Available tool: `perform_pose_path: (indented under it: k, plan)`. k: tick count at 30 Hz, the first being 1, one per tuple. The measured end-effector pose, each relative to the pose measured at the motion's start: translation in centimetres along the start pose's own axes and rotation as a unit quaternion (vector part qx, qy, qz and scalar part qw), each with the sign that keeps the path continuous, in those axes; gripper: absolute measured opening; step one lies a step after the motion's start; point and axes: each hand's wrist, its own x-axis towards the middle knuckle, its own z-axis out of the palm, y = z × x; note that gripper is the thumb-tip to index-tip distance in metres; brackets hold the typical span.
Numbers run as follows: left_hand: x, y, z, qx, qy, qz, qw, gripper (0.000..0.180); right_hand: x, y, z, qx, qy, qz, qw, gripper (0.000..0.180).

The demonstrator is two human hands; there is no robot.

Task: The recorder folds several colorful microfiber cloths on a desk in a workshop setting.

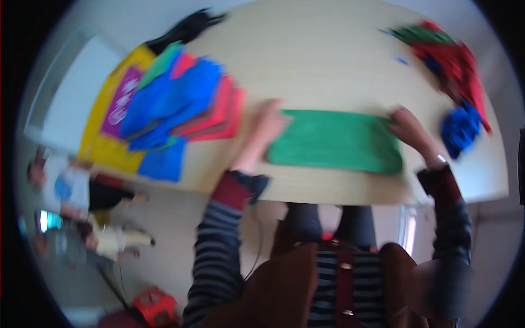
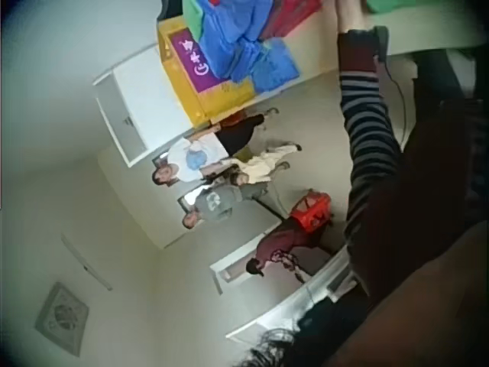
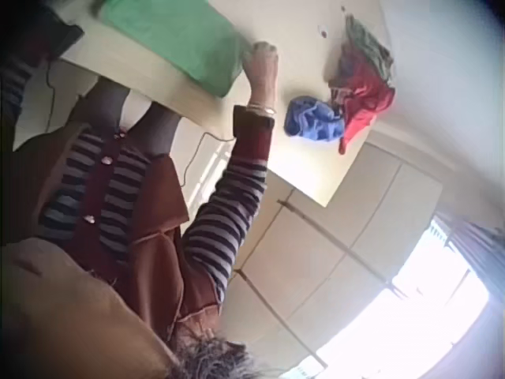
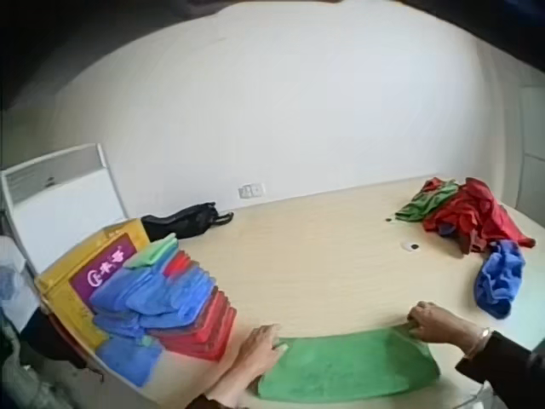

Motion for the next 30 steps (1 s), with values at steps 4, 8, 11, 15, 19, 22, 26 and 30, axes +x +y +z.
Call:
perform_pose_path:
  k: [4,8,11,15,19,22,26,30]
  plan:
    - [2.1,2.0,0.1,0.056,-0.196,-0.037,0.978,0.032,-0.3,1.2,-0.8,0.108,-0.066,0.024,0.992,0.024]
    - [2.3,0.9,0.0,0.084,-0.204,-0.04,0.975,0.024,1.3,1.9,0.6,0.155,-0.153,0.053,0.975,0.024]
    - [3.4,1.4,-1.2,0.104,-0.252,-0.034,0.962,0.028,1.2,2.9,1.0,0.134,-0.145,0.045,0.979,0.018]
    - [2.6,0.8,-1.9,0.045,-0.211,-0.041,0.976,0.031,1.4,2.7,0.2,0.26,-0.125,0.05,0.956,0.015]
    - [3.5,4.2,-5.1,0.008,-0.12,0.031,0.992,0.031,-0.3,1.7,-5.9,0.318,-0.071,0.015,0.945,0.019]
    - [3.2,7.3,-7.6,-0.025,0.01,0.102,0.994,0.022,-1.9,1.9,-8.9,0.238,0.056,-0.052,0.968,0.02]
    - [0.9,9.4,-10.9,-0.024,0.201,0.272,0.941,0.018,-5.7,-0.8,-9.8,0.046,0.325,-0.116,0.937,0.023]
    - [-4.9,8.3,-9.4,0.074,0.15,0.314,0.935,0.015,-10.8,-11.5,-7.0,0.029,0.258,-0.104,0.96,0.025]
